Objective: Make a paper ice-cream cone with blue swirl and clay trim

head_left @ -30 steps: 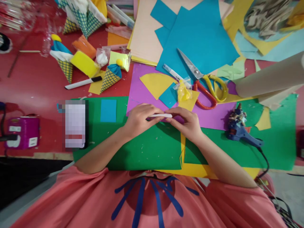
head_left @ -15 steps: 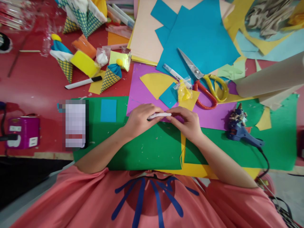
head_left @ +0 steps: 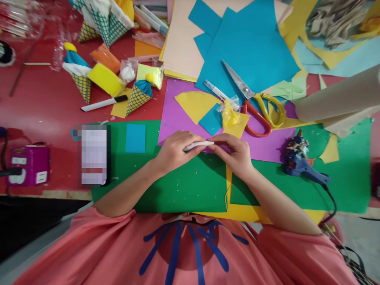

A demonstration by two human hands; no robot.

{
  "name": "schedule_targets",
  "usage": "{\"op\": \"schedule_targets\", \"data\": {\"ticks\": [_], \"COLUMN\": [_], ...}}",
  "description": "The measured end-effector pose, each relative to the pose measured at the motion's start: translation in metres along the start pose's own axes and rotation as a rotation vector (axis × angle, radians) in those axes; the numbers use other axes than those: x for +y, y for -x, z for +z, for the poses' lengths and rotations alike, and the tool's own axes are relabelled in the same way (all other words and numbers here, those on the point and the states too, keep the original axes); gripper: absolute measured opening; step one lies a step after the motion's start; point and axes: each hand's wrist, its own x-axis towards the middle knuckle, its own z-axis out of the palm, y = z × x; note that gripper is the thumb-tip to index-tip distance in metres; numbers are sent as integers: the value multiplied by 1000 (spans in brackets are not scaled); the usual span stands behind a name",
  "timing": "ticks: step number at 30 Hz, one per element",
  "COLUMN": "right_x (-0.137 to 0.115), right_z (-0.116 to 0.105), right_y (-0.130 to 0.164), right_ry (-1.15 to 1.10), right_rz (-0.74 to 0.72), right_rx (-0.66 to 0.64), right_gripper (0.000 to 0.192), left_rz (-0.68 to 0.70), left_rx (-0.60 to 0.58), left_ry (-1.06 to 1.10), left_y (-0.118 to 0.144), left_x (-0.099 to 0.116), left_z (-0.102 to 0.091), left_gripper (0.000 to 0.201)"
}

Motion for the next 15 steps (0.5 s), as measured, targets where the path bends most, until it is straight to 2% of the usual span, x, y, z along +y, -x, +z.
{"op": "schedule_targets", "data": {"ticks": [4,9,12,15], "right_x": [0,3,2,1], "right_z": [0,2,2,1], "right_y": [0,3,2,1], "right_ry": [-3,-205,-159,-81], "right_rz": [-30,56,81,74], "right_rx": [-15,-67,-37,4], "right_gripper": [9,29,19,10], "left_rz": [32,92,88,24], "left_rx": [-4,49,37,-20], "left_ry": [-3,-12,-1,42], "left_y": [0,0,-1,-2], "left_x": [0,0,1,2], "left_z": [0,0,0,-1], "left_gripper": [19,13,12,17]}}
